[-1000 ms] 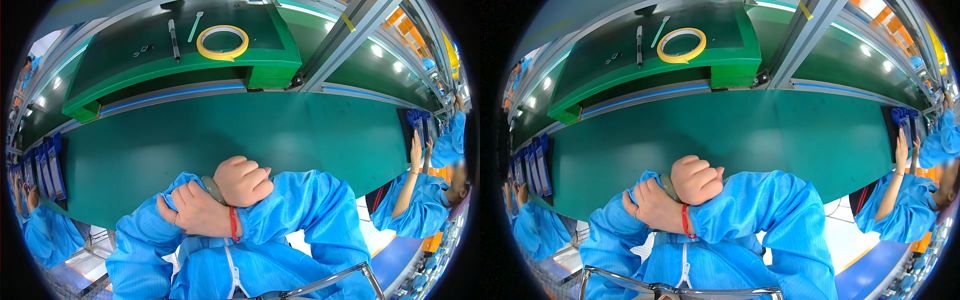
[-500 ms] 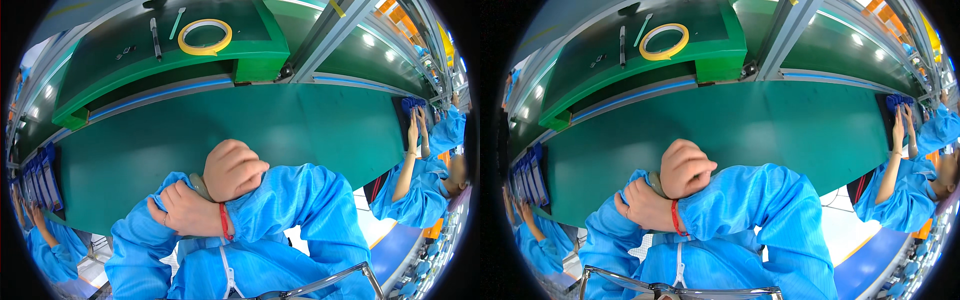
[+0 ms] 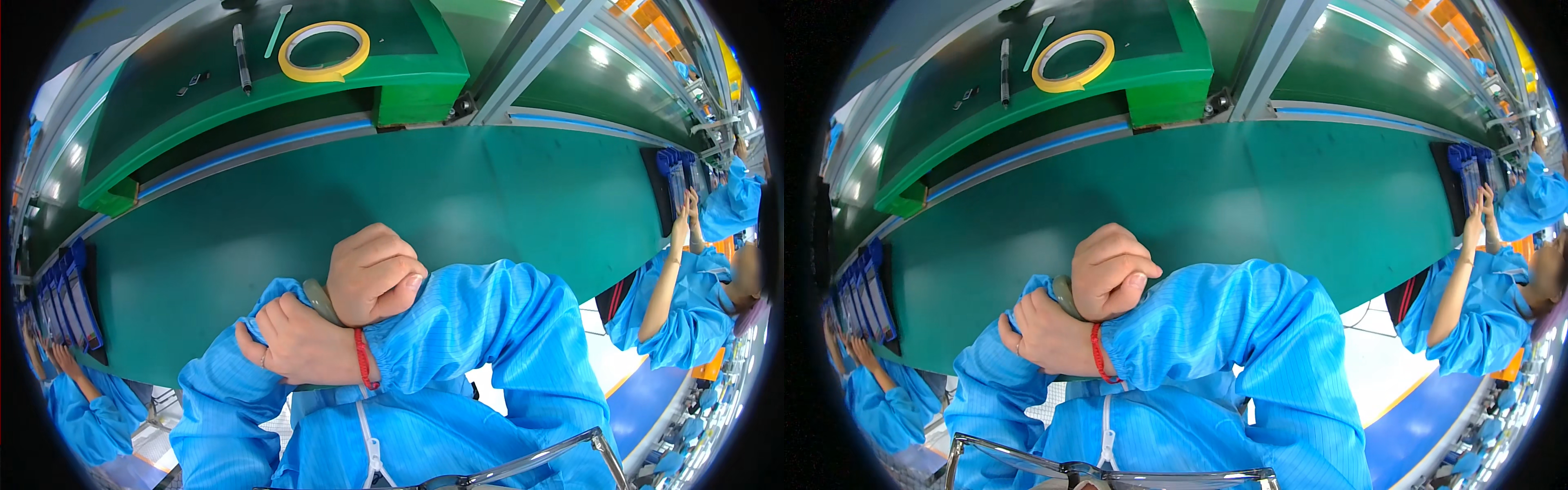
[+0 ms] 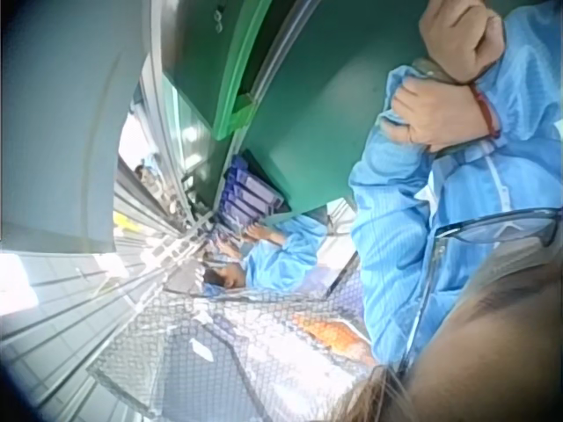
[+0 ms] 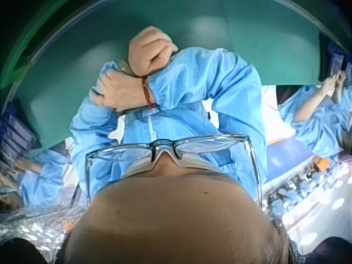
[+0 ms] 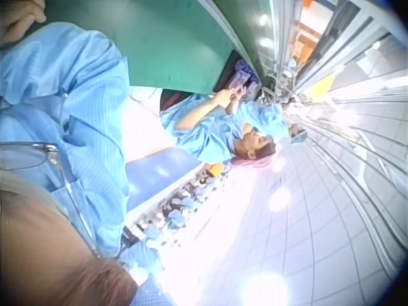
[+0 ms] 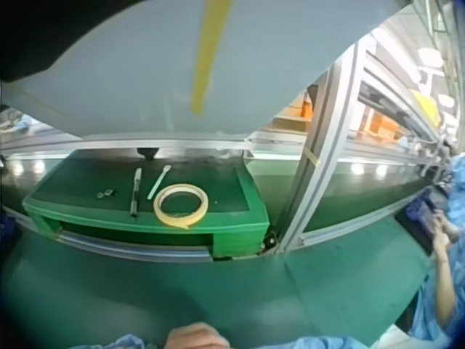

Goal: The person tests handheld terminal devices by tapping options on their touchscreens, then slides the tray of devices down the assembly conveyor line.

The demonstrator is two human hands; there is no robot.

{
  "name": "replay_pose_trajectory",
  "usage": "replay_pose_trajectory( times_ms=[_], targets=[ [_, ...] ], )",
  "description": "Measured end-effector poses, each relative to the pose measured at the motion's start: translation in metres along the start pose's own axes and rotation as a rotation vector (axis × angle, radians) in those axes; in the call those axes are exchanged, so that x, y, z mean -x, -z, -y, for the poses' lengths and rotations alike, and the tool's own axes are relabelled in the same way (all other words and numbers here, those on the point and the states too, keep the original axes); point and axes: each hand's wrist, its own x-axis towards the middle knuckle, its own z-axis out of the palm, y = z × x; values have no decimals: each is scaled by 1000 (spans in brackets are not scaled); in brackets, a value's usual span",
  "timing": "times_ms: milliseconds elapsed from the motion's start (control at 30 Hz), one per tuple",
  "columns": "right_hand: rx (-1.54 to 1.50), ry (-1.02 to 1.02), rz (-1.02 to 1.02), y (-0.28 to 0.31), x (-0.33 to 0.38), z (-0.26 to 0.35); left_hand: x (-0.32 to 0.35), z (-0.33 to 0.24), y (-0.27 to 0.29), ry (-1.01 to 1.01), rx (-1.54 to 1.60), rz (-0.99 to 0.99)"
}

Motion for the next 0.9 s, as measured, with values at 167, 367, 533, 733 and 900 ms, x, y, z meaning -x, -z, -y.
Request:
replay_pose_trajectory(
  times_ms=[167,367,533,733,900],
  targets=[
    [13,-24,-52,-4,-1,2,5,6,0,-1,133,27],
    [8,-34,-55,-5,0,1,5,6,1,19,153,59],
    [4,-32,-54,-4,0,2,5,4,1,28,156,52],
    [21,-34,-56,-6,0,2,5,4,1,43,169,63],
    [11,-35,-67,-5,1,2,6,4,1,42,146,65]
  ],
)
